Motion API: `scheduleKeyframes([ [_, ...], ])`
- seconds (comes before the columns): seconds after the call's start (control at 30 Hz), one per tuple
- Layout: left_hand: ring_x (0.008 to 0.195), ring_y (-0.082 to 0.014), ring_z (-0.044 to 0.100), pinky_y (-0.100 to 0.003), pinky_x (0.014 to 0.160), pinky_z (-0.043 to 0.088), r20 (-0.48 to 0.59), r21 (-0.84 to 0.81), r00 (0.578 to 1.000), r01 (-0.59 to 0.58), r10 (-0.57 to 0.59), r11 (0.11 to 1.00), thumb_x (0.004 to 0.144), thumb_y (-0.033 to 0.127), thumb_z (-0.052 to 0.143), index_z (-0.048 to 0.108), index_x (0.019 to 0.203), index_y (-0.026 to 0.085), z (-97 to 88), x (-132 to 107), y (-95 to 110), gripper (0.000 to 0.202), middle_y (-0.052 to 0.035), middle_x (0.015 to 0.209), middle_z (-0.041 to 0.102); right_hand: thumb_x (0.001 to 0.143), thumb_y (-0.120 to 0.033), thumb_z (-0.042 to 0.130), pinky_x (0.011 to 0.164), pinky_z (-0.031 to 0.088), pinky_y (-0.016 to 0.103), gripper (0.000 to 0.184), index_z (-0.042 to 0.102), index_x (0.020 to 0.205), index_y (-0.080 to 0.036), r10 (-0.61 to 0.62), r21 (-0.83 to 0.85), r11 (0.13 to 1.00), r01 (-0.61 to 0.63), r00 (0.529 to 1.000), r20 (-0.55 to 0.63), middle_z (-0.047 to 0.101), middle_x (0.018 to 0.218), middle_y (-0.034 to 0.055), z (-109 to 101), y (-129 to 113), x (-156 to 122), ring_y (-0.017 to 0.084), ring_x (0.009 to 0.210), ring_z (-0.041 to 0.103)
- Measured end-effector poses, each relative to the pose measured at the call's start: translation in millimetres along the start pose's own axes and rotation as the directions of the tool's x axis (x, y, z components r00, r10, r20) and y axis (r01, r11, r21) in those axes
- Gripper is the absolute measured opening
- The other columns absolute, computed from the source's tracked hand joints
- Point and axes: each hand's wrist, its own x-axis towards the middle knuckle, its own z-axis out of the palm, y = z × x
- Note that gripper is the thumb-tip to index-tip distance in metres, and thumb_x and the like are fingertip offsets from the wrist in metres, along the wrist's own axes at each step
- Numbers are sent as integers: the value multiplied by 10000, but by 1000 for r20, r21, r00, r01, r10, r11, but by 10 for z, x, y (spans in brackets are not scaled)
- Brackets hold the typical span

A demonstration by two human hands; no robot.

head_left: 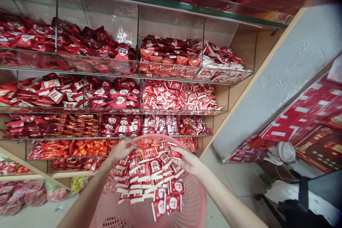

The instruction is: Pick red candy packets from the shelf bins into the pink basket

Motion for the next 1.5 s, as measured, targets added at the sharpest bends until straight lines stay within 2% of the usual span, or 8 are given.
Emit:
scheduleKeyframes([
  [0.13, 913, -193, 617, -264, 839, 437, 14, 15, 1000, 1, -1, 1000, 769, 530, 459, 680, 753, 239, 6, 4, -9, 366, -7, 965, 685, 692, -275, 724, 731, 519, 236, 282, 580, 890, -136, 44, -33, 999, -42, 998, 48, 676, 859, 54, -66, 97, -157, 123, 788, 653],
  [0.27, 904, -189, 614, -267, 853, 430, 8, 13, 1000, 1, -1, 1000, 764, 529, 462, 678, 750, 240, 16, 10, -31, 361, -5, 966, 684, 706, -368, 696, 653, 492, 255, 321, 541, 905, -169, 12, -393, 919, 24, 996, 89, 666, 838, 33, -157, 246, -211, 138, 732, 634],
  [0.47, 913, -191, 616, -261, 835, 430, 8, 36, 1000, -20, 20, 999, 775, 491, 460, 686, 766, 241, 11, 9, -11, 337, -5, 969, 688, 735, -172, 560, 908, 402, 344, 373, 566, 1108, -183, -83, -924, 261, 280, 960, 267, 585, 1139, 76, -246, 476, -223, 230, 1073, 521],
  [0.6, 930, -197, 609, -269, 840, 428, 13, 41, 1000, -22, 22, 999, 777, 493, 461, 688, 775, 233, 4, 3, 7, 345, -16, 986, 685, 679, -133, 593, 938, 379, 380, 507, 533, 1181, -171, 58, -937, -105, 334, 942, 330, 557, 1157, 116, -96, 520, -280, 275, 1107, 487],
  [0.8, 893, -192, 612, -267, 828, 434, 15, 33, 1000, -14, 13, 999, 775, 516, 446, 688, 766, 231, -1, -6, 21, 374, -14, 944, 687, 710, -177, 632, 894, 414, 384, 496, 509, 1188, -135, 185, -799, -431, 419, 908, 376, 584, 1091, 137, 71, 671, -236, 279, 1036, 523],
  [1.3, 884, -191, 609, -266, 807, 427, 13, 6, 999, -36, 36, 999, 780, 496, 458, 679, 738, 228, 1, -1, 19, 351, -11, 932, 681, 731, -205, 655, 910, 417, 413, 476, 492, 1173, -137, 104, -720, -538, 438, 882, 459, 578, 1086, 137, 30, 876, -157, 281, 1055, 524],
  [1.4, 882, -192, 609, -267, 816, 424, 5, 1, 998, -57, 57, 998, 783, 488, 463, 679, 722, 227, 20, 7, -18, 344, -12, 925, 680, 762, -300, 641, 828, 460, 382, 390, 514, 1103, -158, 45, -722, -486, 492, 839, 542, 582, 1040, 102, 109, 677, -169, 251, 966, 549],
  [1.5, 899, -199, 610, -271, 827, 424, -3, -4, 999, -48, 48, 999, 778, 494, 472, 689, 737, 230, 28, 11, -37, 344, -14, 953, 679, 858, -267, 509, 814, 454, 359, 231, 515, 1069, -172, -234, -749, -483, 453, 758, 609, 570, 1018, 80, 254, 192, -138, 215, 943, 539],
])
